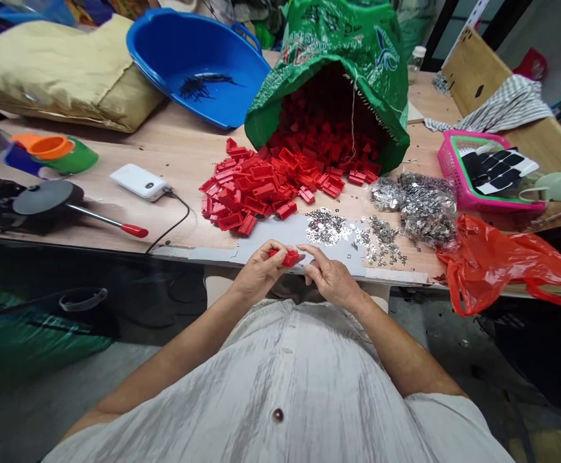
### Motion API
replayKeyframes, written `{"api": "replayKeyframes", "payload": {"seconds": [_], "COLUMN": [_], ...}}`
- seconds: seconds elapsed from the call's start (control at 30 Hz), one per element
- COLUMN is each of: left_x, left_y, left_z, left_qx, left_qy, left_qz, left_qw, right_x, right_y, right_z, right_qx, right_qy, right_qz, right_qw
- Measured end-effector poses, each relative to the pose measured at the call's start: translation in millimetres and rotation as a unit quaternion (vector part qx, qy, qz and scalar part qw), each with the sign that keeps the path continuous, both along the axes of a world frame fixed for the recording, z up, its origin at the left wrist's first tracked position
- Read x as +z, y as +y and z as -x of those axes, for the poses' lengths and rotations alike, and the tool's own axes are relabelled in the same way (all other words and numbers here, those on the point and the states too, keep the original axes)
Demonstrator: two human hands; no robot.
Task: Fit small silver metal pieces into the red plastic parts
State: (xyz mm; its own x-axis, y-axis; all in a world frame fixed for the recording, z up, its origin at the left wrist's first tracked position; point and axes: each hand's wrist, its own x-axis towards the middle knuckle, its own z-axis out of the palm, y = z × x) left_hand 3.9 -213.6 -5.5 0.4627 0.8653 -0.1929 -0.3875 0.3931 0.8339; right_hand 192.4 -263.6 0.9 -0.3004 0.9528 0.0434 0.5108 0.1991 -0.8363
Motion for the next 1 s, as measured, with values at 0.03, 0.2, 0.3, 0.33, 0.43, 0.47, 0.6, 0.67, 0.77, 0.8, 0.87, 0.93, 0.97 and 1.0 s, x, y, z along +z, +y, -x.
{"api": "replayKeyframes", "payload": {"seconds": [0.03,0.2,0.3,0.33,0.43,0.47,0.6,0.67,0.77,0.8,0.87,0.93,0.97,1.0], "left_x": [3.1,10.7,12.5,12.9,12.7,12.0,5.1,-2.6,-22.2,-30.8,-48.9,-65.3,-71.8,-76.6], "left_y": [-3.8,-15.5,-20.2,-21.8,-25.8,-26.8,-30.5,-33.8,-40.1,-41.7,-42.8,-40.7,-38.9,-36.8], "left_z": [-0.5,-2.8,-5.9,-7.3,-11.9,-12.9,-10.0,-4.1,5.9,8.5,11.8,12.8,12.8,12.7], "left_qx": [-0.008,0.003,0.019,0.026,0.042,0.042,0.022,-0.005,-0.058,-0.070,-0.078,-0.090,-0.090,-0.093], "left_qy": [-0.031,-0.123,-0.138,-0.142,-0.149,-0.149,-0.136,-0.092,0.052,0.113,0.238,0.349,0.384,0.409], "left_qz": [0.041,0.169,0.209,0.213,0.201,0.193,0.164,0.154,0.106,0.068,-0.031,-0.135,-0.164,-0.180], "left_qw": [0.999,0.978,0.968,0.966,0.967,0.969,0.977,0.984,0.991,0.989,0.968,0.923,0.904,0.890], "right_x": [3.4,13.4,13.5,12.7,8.9,7.9,6.0,4.9,-0.4,-3.1,-8.6,-13.5,-15.5,-17.0], "right_y": [-1.3,-4.4,-4.7,-4.6,-4.6,-5.0,-7.3,-7.4,-4.2,-2.5,1.0,4.4,5.9,7.5], "right_z": [1.5,6.7,7.8,8.4,11.2,12.2,8.2,-4.1,-37.0,-49.4,-71.1,-83.6,-86.0,-86.0], "right_qx": [0.010,0.016,0.005,-0.004,-0.033,-0.039,-0.030,-0.057,-0.173,-0.214,-0.256,-0.269,-0.268,-0.266], "right_qy": [-0.007,-0.046,-0.073,-0.082,-0.077,-0.066,-0.043,-0.072,-0.156,-0.190,-0.267,-0.330,-0.350,-0.362], "right_qz": [0.001,-0.039,-0.078,-0.095,-0.131,-0.136,-0.112,-0.074,-0.044,-0.051,-0.060,-0.049,-0.041,-0.035], "right_qw": [1.000,0.998,0.994,0.992,0.988,0.988,0.992,0.993,0.971,0.957,0.927,0.904,0.897,0.893]}}
